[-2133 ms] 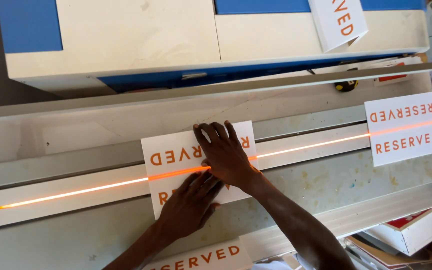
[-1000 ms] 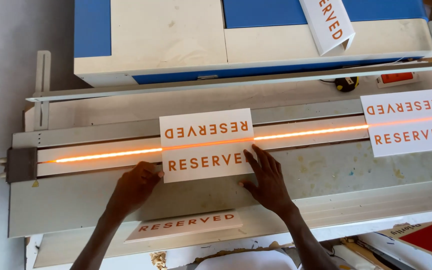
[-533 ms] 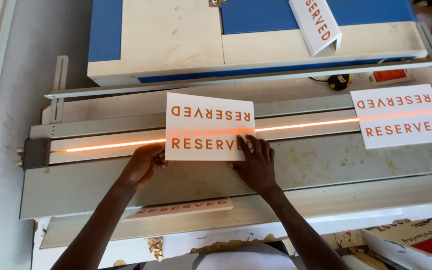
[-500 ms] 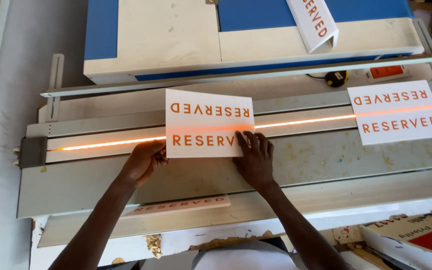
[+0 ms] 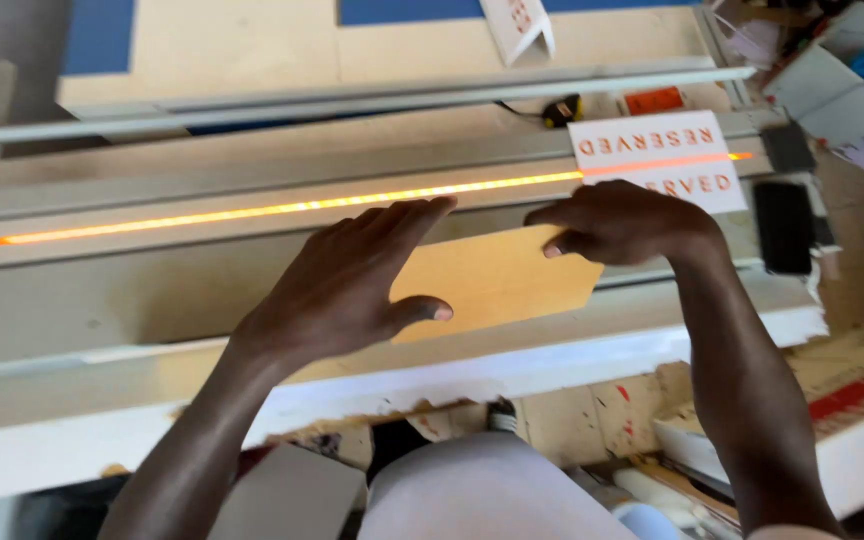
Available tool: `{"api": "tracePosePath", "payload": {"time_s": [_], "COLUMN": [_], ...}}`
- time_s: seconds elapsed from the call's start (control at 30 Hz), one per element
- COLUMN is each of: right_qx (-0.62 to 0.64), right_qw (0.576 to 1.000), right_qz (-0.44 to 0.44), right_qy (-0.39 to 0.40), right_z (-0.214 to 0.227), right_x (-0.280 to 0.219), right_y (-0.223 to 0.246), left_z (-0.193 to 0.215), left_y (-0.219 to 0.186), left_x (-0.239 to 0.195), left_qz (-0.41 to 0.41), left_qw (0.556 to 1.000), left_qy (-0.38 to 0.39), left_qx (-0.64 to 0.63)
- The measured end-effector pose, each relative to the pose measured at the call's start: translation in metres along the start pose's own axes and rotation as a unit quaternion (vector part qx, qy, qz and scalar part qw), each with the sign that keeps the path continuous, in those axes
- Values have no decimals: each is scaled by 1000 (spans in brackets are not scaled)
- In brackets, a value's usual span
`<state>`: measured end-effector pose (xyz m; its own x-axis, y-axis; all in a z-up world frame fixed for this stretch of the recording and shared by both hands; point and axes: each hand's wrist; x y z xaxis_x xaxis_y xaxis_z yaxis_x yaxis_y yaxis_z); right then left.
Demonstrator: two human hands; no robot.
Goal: Using a strip heater to soften plastic signs and manually folding them into a tent shape.
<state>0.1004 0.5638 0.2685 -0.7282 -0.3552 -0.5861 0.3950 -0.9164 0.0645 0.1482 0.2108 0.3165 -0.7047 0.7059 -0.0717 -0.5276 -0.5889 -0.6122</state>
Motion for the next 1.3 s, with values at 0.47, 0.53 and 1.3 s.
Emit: {"api": "tracePosePath", "payload": {"time_s": [0.47, 0.53, 1.3], "right_qx": [129, 132, -114], "right_qw": [989, 988, 900], "right_qz": [61, 62, 60], "right_qy": [-24, -44, -416], "right_z": [-150, -161, -284], "right_x": [45, 54, 14], "right_y": [-118, -120, -61], "left_z": [-216, -226, -351], "left_y": [55, 66, 57], "left_x": [145, 147, 78], "left_qz": [176, 173, -2], "left_qw": [975, 972, 915], "left_qy": [70, 51, -285], "left_qx": [119, 149, 287]}}
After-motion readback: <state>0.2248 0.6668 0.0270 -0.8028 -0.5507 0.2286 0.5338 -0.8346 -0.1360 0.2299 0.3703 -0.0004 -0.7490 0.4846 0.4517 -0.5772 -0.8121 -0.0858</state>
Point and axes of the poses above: each hand's wrist, its own x-axis towards the middle knuckle, its own z-axis out of the back of the hand, y = z × x, and after that the axes turned 7 degrees about -x, right-handed
